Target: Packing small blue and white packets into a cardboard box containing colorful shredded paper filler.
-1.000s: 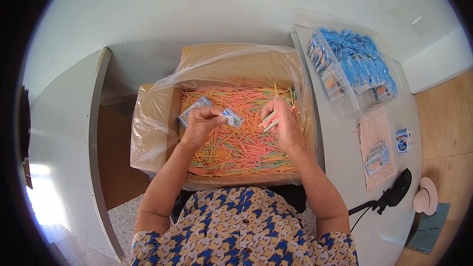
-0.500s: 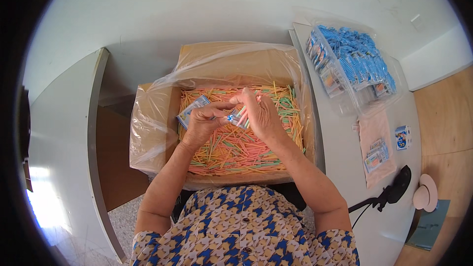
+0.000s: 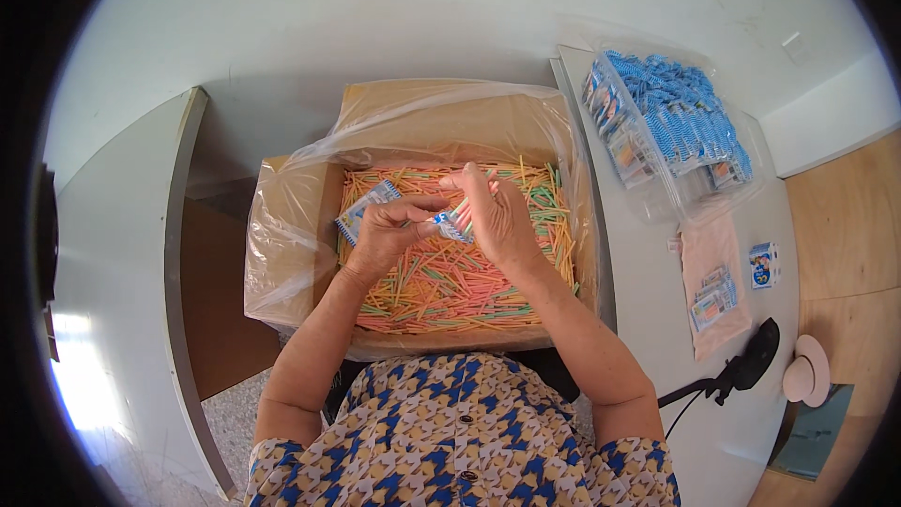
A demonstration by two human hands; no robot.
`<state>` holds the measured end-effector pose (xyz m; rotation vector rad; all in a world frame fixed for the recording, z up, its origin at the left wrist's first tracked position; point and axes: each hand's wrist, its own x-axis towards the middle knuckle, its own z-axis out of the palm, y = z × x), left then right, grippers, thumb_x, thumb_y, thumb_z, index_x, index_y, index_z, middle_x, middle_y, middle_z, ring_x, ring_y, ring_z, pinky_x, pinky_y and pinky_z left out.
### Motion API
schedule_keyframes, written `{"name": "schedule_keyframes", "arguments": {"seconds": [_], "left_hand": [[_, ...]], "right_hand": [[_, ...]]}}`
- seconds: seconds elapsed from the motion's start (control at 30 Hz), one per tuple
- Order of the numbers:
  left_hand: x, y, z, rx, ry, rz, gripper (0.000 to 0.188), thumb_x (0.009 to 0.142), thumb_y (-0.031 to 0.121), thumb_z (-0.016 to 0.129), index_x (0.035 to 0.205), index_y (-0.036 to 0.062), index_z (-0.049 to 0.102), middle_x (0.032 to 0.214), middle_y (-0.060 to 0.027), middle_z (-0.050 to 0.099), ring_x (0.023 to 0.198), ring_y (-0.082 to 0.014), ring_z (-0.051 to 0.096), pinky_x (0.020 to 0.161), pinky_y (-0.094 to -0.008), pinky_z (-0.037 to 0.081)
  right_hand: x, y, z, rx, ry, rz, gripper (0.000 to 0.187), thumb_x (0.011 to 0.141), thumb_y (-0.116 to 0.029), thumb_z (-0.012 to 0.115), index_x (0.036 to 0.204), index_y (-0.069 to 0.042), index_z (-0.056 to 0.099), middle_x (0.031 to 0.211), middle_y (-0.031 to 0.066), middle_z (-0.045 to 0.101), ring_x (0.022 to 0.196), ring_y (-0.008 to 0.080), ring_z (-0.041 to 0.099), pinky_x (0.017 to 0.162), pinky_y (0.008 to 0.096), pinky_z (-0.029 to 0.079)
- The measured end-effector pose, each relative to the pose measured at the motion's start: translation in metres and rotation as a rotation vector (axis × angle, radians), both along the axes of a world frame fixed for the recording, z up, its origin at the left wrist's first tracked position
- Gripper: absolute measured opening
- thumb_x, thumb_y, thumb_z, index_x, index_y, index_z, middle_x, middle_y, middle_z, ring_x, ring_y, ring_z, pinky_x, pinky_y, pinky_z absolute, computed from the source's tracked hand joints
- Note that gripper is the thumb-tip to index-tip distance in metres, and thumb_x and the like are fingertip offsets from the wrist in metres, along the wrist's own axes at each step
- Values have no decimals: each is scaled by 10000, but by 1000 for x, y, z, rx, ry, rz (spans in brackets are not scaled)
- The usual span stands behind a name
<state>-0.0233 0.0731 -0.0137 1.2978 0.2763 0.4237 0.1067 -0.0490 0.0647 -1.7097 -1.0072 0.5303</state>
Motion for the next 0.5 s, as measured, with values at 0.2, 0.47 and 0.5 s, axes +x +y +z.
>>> {"name": "schedule_keyframes", "arguments": {"seconds": [0.2, 0.47, 0.5], "left_hand": [[0, 1, -4, -33, 25, 10, 133, 816, -47, 673, 917, 26, 721, 1119, -95, 672, 1019, -158, 623, 886, -286, 509], [-1, -2, 6, -29, -2, -15, 116, 809, -24, 694, 905, 35, 723, 1098, -91, 678, 998, -153, 628, 876, -286, 518], [-1, -2, 7, -71, 17, -11, 116, 807, -29, 692, 901, 32, 723, 1096, -89, 679, 1001, -152, 625, 876, -287, 516]], "right_hand": [[-1, 1, 0, 74, 154, -77, 449, 1007, -340, 370, 1068, 11, 643, 944, 124, 648, 656, 164, 609, 653, 292, 478], [3, -2, -4, 20, -51, 4, 381, 1006, -273, 368, 1128, -13, 617, 985, 125, 649, 758, 164, 629, 700, 283, 486], [3, -2, -5, 11, -213, 59, 329, 1004, -202, 367, 1163, -23, 593, 1021, 123, 655, 805, 158, 639, 729, 272, 494]]}}
